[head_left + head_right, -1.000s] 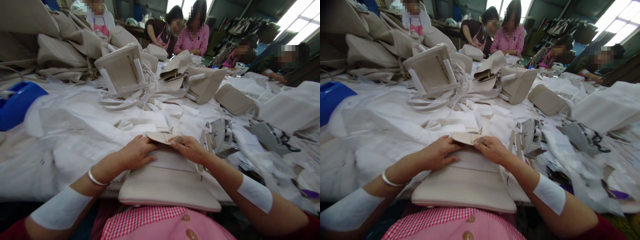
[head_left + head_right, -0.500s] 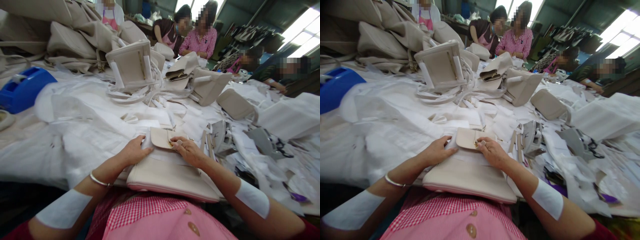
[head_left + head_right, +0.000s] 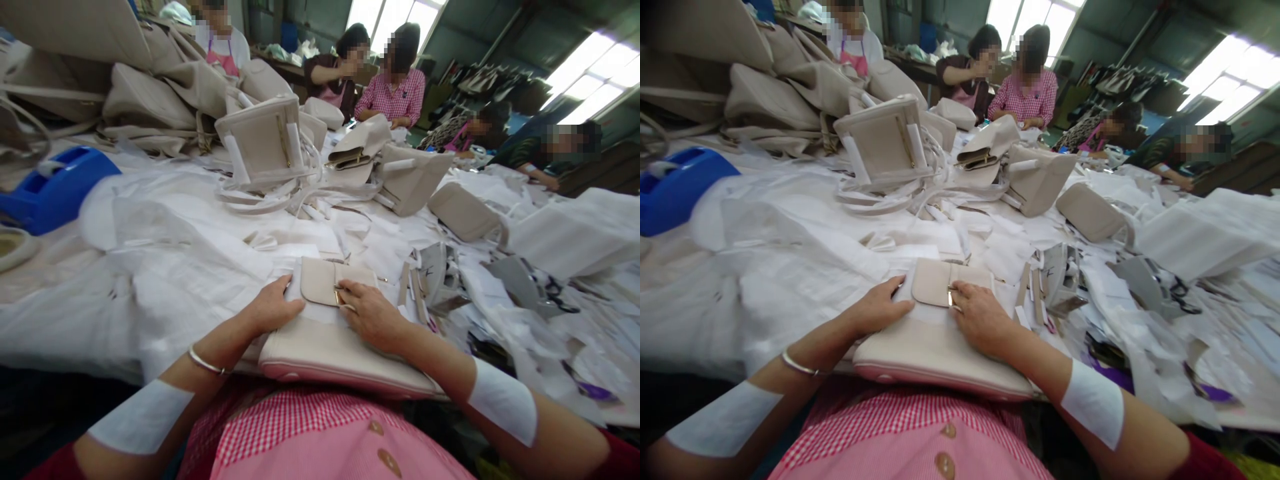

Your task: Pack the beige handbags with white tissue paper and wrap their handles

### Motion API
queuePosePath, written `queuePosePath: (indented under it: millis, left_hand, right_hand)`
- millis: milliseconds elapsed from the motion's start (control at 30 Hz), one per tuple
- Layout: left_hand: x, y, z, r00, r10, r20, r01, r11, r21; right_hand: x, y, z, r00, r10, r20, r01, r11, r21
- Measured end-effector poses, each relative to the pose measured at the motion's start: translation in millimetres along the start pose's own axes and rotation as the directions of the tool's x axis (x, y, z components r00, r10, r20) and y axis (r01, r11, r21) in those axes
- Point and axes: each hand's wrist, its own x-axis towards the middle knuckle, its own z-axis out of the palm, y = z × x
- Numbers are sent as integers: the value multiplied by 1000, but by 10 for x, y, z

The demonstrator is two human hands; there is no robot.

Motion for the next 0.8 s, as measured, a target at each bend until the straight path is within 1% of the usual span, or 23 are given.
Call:
queuePosePath:
  millis: [67,133,267,333,400,467,533,567,600,633,667,700,733,767,800]
  left_hand:
    - [-10,-6,-21,1000,-2,11,3,1000,-22]
    - [-16,-9,-37,1000,2,21,-1,999,-44]
    - [-25,-16,-54,999,-15,40,17,998,-68]
    - [-36,-17,-62,999,-27,35,30,996,-89]
    - [-47,-7,-72,999,-27,23,30,991,-134]
    - [-46,15,-76,999,-24,27,29,982,-187]
    - [-24,42,-67,999,-42,30,47,980,-195]
    - [-5,53,-56,998,-63,24,67,983,-170]
    - [18,61,-43,996,-87,16,89,987,-132]
    - [43,66,-28,994,-111,8,112,990,-89]
    - [68,68,-13,991,-133,4,133,990,-51]
    - [89,70,2,988,-155,5,155,988,-30]
    - [104,74,14,985,-172,16,173,984,-40]
    - [111,85,23,981,-192,35,194,978,-80]
    - [108,103,27,975,-210,64,218,966,-142]
  right_hand:
    - [29,76,-91,1000,10,6,-11,988,156]
    - [73,170,-170,999,34,37,-42,963,264]
    - [141,307,-235,996,63,66,-82,935,344]
    - [124,284,-219,996,35,79,-60,940,335]
    - [56,194,-177,995,-11,95,-14,965,261]
    - [-50,88,-122,995,-17,101,0,987,158]
    - [-168,40,-70,994,-33,104,19,992,128]
    - [-223,55,-47,996,-40,80,27,988,155]
    - [-276,99,-25,1000,-22,16,18,980,196]
    - [-327,166,1,995,45,-86,-23,970,240]
    - [-377,247,31,963,173,-205,-109,951,290]
    - [-428,330,67,890,343,-300,-229,905,358]
    - [-481,403,109,791,516,-328,-353,823,445]
    - [-533,457,155,706,651,-278,-442,712,545]
    - [-582,486,200,658,736,-160,-487,578,655]
